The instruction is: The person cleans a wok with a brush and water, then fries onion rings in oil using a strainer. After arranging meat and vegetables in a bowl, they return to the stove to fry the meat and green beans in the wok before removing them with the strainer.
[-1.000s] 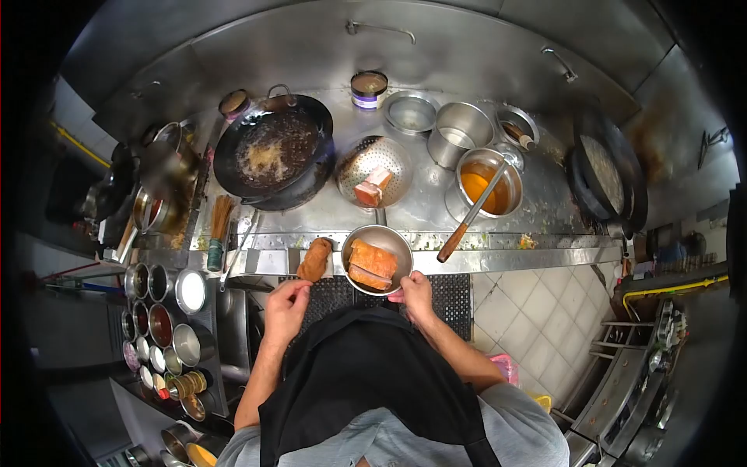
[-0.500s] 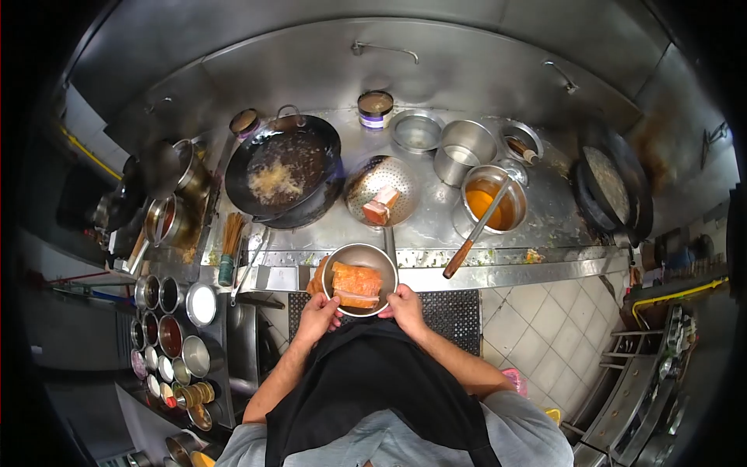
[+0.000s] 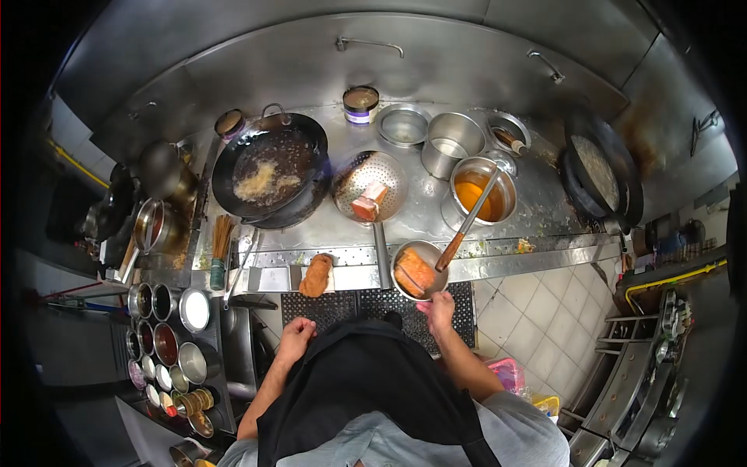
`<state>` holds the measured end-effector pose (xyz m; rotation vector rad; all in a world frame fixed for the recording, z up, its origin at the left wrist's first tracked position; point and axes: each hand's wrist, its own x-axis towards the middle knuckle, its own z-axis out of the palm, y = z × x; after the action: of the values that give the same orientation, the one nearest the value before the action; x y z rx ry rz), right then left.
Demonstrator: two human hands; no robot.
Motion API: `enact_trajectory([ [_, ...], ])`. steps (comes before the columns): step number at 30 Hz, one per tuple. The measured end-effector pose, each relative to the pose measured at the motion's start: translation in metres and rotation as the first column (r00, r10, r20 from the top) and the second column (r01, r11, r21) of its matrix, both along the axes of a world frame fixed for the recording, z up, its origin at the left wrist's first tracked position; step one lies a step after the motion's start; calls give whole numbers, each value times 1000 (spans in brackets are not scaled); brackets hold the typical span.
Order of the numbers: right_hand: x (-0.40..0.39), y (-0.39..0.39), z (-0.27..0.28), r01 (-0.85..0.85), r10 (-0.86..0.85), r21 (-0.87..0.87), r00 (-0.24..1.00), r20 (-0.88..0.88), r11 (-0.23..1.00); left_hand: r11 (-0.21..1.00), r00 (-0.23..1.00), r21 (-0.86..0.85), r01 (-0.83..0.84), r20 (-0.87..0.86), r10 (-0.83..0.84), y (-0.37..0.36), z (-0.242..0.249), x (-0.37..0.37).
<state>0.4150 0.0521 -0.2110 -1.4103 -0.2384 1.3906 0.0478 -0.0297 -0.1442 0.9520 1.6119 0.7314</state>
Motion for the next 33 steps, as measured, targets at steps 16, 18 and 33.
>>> enact_trajectory([
  [16, 31, -7, -46, 120, -114, -94, 991, 66, 988, 996, 993, -15, 86, -86, -87, 3, -11, -6],
  [18, 27, -27, -45, 26, -21, -160, 999, 36, 987, 997, 992, -15, 79, -97, -80, 1, -11, -3],
  [33, -86, 71, -15, -585, 567, -145, 810, -146, 798, 985, 981, 68, 157, -123, -148, 24, 8, 28],
])
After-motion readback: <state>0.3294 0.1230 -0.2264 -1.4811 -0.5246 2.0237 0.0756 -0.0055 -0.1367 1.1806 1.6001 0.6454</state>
